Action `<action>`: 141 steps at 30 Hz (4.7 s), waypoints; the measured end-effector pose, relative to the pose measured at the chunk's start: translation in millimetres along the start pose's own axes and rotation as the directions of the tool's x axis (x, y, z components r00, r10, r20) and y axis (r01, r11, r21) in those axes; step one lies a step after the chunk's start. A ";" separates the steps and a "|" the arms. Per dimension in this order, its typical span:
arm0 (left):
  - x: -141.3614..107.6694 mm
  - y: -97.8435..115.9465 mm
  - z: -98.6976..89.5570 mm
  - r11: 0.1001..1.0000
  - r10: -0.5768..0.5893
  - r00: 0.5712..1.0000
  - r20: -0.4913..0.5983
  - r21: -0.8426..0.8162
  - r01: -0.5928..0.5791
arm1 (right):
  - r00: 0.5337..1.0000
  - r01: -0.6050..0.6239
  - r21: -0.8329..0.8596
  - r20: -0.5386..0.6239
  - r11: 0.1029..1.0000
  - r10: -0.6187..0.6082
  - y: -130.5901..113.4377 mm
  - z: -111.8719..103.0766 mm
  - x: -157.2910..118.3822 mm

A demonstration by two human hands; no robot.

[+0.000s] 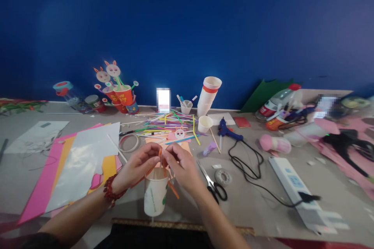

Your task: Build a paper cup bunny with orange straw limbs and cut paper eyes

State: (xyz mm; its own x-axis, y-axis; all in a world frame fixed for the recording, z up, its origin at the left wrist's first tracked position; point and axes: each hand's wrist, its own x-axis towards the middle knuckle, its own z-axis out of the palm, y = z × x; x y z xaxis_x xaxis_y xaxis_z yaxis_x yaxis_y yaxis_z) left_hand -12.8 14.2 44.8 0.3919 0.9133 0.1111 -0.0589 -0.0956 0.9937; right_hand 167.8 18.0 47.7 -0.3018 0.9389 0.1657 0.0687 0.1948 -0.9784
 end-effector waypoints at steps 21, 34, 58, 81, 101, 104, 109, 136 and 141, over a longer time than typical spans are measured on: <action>-27.1 -7.4 -7.8 0.915 0.013 0.994 0.108 0.401 -0.055 | 0.995 0.072 -0.179 -0.054 0.981 -0.083 -2.9 -4.3 -3.7; -32.5 -10.4 -6.3 0.900 0.088 0.996 0.008 0.427 -0.083 | 0.991 0.023 -0.144 0.135 0.989 -0.003 4.3 -17.6 -26.2; -22.1 -56.0 -13.3 0.941 0.013 0.989 0.146 -0.337 0.037 | 0.996 -0.035 0.254 -0.067 0.967 0.054 60.1 -6.0 -8.5; -13.5 -49.1 0.9 0.769 -0.283 0.898 -0.337 -0.639 0.002 | 0.946 -0.242 -0.855 -0.312 0.459 -0.083 86.7 -92.6 -180.4; -3.4 -72.2 10.1 0.899 -0.075 0.923 -0.378 -0.426 -0.102 | 0.803 -0.584 0.324 0.370 0.744 0.468 45.0 -27.6 -135.5; -4.6 -68.0 13.5 0.954 0.043 0.934 -0.356 -0.262 -0.144 | 0.785 -0.607 0.351 0.403 0.713 0.470 37.0 11.7 -116.5; -10.0 -55.5 12.5 0.974 0.208 0.913 -0.351 -0.007 -0.225 | 0.819 -0.563 0.209 0.271 0.799 0.506 27.0 33.7 -97.1; -14.6 -40.7 11.5 0.890 0.355 0.928 -0.109 0.344 -0.300 | 0.885 -0.428 0.150 0.269 0.891 0.380 20.7 22.8 -79.0; -14.9 -40.1 10.9 0.860 0.380 0.921 -0.091 0.400 -0.316 | 0.894 -0.403 0.118 0.265 0.908 0.362 28.6 22.5 -79.9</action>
State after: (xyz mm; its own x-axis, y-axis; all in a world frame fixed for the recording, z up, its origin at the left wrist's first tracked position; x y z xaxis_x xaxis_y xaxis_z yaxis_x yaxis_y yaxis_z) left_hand -6.3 0.2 3.4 0.2554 0.8403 0.4782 0.1931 -0.5289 0.8264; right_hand 172.5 -57.8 3.7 -0.4970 0.8343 -0.2387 0.0719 -0.2345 -0.9694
